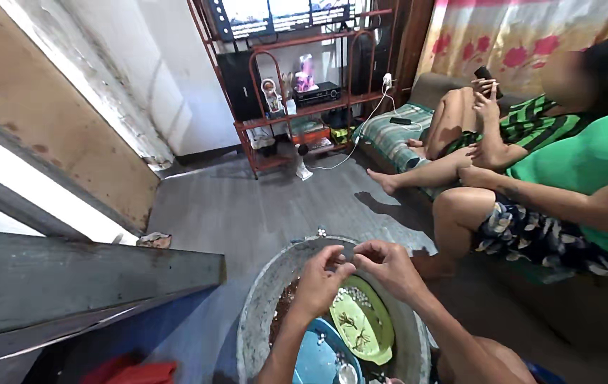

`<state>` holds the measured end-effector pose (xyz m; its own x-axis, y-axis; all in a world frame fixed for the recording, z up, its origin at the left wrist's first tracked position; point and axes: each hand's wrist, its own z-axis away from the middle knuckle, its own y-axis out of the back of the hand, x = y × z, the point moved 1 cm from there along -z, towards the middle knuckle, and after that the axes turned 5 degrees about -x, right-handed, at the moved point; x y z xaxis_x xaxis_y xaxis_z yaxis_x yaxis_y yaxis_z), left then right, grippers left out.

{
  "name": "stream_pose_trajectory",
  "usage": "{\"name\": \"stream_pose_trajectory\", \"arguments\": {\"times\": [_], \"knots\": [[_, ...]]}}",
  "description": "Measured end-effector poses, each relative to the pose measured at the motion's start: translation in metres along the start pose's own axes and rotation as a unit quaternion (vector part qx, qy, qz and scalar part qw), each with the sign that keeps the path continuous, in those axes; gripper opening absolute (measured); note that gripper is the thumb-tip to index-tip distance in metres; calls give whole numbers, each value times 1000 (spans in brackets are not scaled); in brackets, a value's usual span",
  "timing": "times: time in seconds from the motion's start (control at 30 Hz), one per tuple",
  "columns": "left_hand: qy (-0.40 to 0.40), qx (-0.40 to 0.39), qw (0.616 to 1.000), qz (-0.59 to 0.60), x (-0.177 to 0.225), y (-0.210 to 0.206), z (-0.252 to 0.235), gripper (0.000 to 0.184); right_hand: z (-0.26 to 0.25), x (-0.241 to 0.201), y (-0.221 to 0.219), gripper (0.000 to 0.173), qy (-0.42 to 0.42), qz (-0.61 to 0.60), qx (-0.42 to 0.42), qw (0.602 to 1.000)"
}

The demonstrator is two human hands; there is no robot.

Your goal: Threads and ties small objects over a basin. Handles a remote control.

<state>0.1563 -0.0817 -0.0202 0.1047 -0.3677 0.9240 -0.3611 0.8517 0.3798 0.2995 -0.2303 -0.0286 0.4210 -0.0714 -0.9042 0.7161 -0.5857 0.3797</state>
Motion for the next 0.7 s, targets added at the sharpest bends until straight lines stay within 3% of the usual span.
{"name": "stream_pose_trajectory", "arguments": {"times": [0.13, 0.37, 0.53, 0.7], "knots": [[-11, 14, 995, 99, -7, -15, -3, 18, -1, -1, -8, 15, 8, -34, 12, 999], [-27, 73, 991, 113, -3, -10, -2, 17, -1, 2, -11, 23, -58, -91, -57, 993], [27, 58, 975, 212, 3, -15, 0, 21, 3, -5, -17, 14, -18, -100, -3, 995], [8, 69, 973, 222, 0, -20, 0, 17, 5, -7, -24, 17, 9, -67, 56, 996]]}}
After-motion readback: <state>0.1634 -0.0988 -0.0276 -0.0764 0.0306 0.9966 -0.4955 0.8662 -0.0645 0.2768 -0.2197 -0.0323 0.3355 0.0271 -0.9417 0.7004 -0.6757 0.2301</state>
